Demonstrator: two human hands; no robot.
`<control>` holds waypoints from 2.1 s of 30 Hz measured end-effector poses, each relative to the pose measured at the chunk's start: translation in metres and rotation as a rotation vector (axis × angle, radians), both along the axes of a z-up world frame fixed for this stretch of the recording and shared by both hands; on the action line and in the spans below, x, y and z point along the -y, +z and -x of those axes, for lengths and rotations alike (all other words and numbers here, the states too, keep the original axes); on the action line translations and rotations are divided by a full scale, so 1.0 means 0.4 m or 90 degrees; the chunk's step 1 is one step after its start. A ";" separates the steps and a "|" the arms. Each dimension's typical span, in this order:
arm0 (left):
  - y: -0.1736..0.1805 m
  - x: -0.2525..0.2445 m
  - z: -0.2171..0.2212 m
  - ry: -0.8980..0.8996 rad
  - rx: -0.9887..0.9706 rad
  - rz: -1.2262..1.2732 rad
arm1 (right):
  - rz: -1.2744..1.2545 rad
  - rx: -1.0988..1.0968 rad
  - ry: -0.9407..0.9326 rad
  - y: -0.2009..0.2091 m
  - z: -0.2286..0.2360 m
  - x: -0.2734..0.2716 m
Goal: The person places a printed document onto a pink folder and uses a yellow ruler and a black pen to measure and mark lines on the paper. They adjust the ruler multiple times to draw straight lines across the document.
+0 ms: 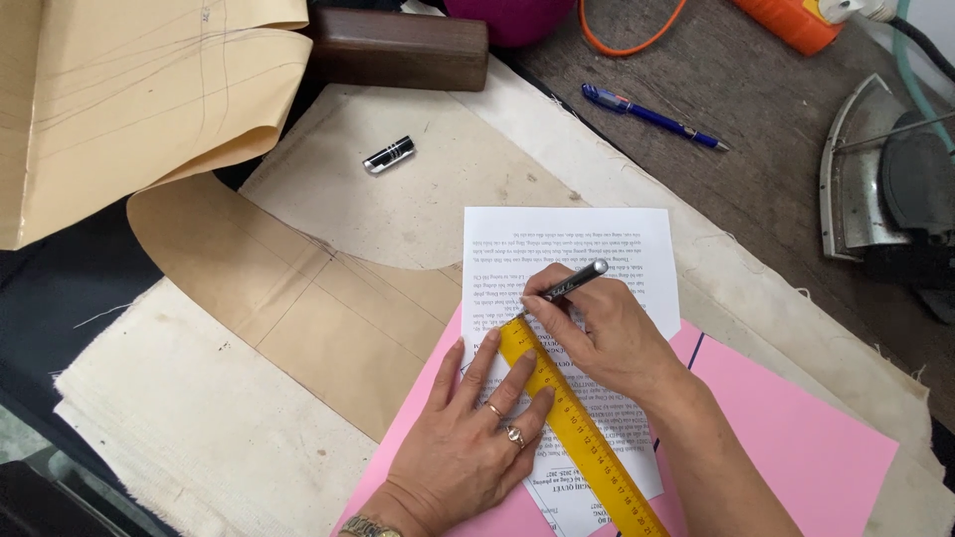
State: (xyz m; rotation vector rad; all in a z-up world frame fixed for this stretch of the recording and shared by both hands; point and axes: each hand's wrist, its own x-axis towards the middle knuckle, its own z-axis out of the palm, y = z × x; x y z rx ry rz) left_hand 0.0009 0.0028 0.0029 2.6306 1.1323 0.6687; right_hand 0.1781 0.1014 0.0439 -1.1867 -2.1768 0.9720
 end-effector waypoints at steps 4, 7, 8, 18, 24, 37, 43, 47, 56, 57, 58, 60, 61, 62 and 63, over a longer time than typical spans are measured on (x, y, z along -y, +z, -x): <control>-0.006 0.002 0.001 -0.002 0.006 0.000 | 0.003 -0.019 -0.033 0.040 -0.022 0.019; -0.003 0.002 0.001 -0.012 -0.005 0.018 | 0.172 0.004 -0.230 0.059 -0.070 0.098; -0.007 0.001 0.001 -0.012 -0.003 0.014 | 0.167 0.005 -0.230 0.061 -0.088 0.129; -0.021 0.007 -0.004 0.009 -0.033 -0.017 | 0.411 0.443 -0.298 0.062 -0.172 0.443; -0.041 0.012 -0.001 0.013 -0.044 -0.029 | 0.442 0.599 -0.231 -0.007 -0.172 0.521; 0.057 0.137 -0.086 -0.315 -0.236 -0.076 | 0.185 0.400 -0.308 -0.051 -0.188 0.548; 0.010 0.142 -0.129 -0.342 -0.331 -0.233 | 0.105 0.366 -0.304 -0.035 -0.186 0.548; -0.036 0.130 -0.127 -0.266 -0.165 -0.233 | 0.036 0.263 -0.304 -0.081 -0.247 0.555; 0.090 0.094 0.043 -0.427 -0.010 -0.009 | -0.061 0.175 -0.316 0.098 -0.262 0.429; 0.102 0.097 0.064 -0.441 -0.013 -0.006 | -0.058 0.171 -0.292 0.122 -0.247 0.406; 0.113 0.100 0.086 -0.454 -0.016 -0.004 | -0.054 0.167 -0.269 0.146 -0.231 0.383; 0.134 0.111 0.119 -0.422 0.020 0.018 | -0.056 0.192 -0.224 0.101 -0.231 0.346; 0.147 0.114 0.134 -0.392 0.056 0.038 | -0.058 0.219 -0.182 0.080 -0.232 0.326; 0.127 0.109 0.135 -0.391 0.055 0.040 | -0.056 0.217 -0.182 0.069 -0.203 0.303; 0.107 0.105 0.137 -0.241 0.031 -0.009 | -0.111 0.189 -0.106 0.058 -0.173 0.279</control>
